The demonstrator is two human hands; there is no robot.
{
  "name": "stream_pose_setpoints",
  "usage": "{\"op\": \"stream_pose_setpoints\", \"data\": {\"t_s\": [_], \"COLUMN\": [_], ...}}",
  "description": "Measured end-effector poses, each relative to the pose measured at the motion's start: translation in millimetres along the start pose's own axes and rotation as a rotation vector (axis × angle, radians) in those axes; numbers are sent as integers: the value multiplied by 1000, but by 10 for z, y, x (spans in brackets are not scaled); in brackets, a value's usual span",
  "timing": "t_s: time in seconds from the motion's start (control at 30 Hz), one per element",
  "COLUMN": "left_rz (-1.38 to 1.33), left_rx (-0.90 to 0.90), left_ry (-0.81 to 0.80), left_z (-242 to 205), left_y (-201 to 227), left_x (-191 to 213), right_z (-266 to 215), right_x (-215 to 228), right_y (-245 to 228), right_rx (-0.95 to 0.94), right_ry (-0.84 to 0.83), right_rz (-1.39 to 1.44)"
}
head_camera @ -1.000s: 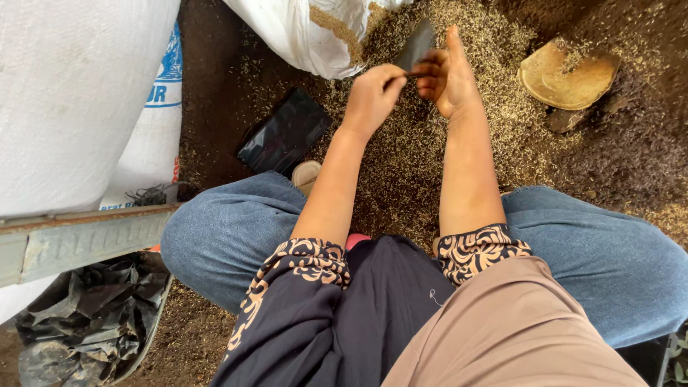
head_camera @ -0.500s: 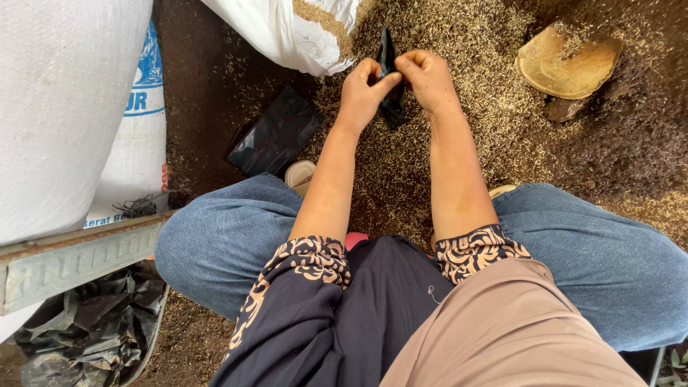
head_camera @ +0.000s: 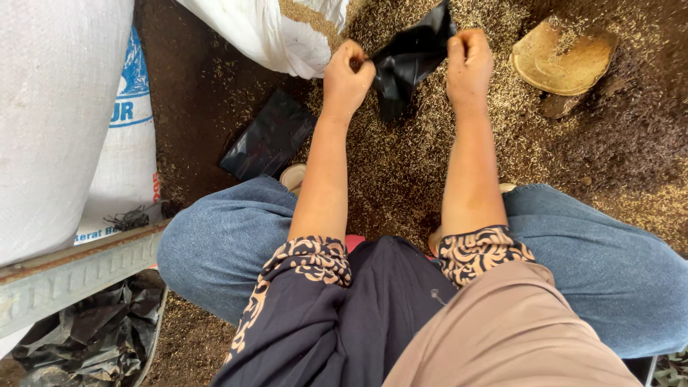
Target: The person scoops soil from a large pile using a scoop and fills black plastic planting pouches. The person repeatedly opens pouches, fills them with soil, and sets them aside.
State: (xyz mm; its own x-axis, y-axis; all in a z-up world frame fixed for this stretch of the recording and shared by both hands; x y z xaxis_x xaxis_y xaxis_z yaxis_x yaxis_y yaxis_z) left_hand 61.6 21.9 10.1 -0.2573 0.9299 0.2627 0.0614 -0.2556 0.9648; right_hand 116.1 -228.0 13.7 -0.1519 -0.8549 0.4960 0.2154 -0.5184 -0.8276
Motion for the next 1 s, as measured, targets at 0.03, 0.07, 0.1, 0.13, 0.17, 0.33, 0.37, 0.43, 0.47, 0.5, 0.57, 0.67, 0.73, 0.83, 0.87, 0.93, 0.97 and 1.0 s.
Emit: {"op": "stream_pose_setpoints", "data": {"t_s": [0.03, 0.07, 0.1, 0.13, 0.17, 0.33, 0.37, 0.43, 0.47, 0.5, 0.57, 0.67, 0.73, 0.83, 0.87, 0.93, 0.97, 1.0], "left_rz": [-24, -48, -71, -41, -12, 23, -96, -424, -635, -849, -801, -485, -217, 110, 191, 284, 294, 303], "left_rx": [2, 3, 2, -13, -24, -43, 66, 297, 418, 533, 455, 69, -67, -1, -17, -57, -74, -93], "left_ry": [-53, -106, -159, -128, -96, 119, 117, 116, 122, 125, 132, 57, -64, -236, -229, -93, 33, 158], "left_z": [13, 30, 51, 71, 79, 51, 92, 124, 112, 108, 127, 19, -65, -242, -262, -204, -168, -138], "left_y": [31, 60, 93, 127, 151, 35, -83, -360, -506, -613, -659, -466, -276, -157, -123, -105, -144, -216], "left_x": [-34, -72, -115, -140, -189, -261, -261, -287, -315, -391, -394, -294, -314, -452, -455, -358, -262, -157], "right_z": [-23, -68, -88, -99, -124, -252, -212, -205, -194, -167, -149, -188, -170, -222, -231, -207, -230, -272], "right_x": [-25, -54, -112, -131, -173, -267, -264, -247, -226, -199, -192, -182, -214, -184, -175, -203, -232, -265], "right_y": [-36, -84, -153, -188, -220, -246, -268, -191, -89, 16, 258, 627, 786, 897, 864, 687, 563, 425], "right_rx": [-22, -44, -64, -132, -202, -324, -264, -252, -301, -346, -526, -834, -981, -1043, -995, -868, -792, -715], "right_ry": [-98, -197, -293, -274, -258, -232, -195, -174, -191, -203, -169, 39, 189, 269, 234, 78, -41, -158], "right_rz": [85, 171, 259, 311, 363, -172, -282, -422, -451, -481, -143, 513, 799, 808, 733, 616, 568, 518]}}
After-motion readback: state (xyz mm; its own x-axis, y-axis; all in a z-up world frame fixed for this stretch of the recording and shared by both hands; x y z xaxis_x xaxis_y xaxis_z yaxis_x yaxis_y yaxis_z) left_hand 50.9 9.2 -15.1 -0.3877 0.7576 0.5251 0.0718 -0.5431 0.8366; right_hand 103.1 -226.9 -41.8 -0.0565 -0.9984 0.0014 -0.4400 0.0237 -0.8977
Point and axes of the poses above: each hand's wrist, its own z-axis towards the middle knuckle, its own x-axis out of the back of the hand, y = z × x, the point moved 6 cm from there along z, towards the middle knuckle, and after that the axes turned 1 degree about x, right-handed, at the moved point
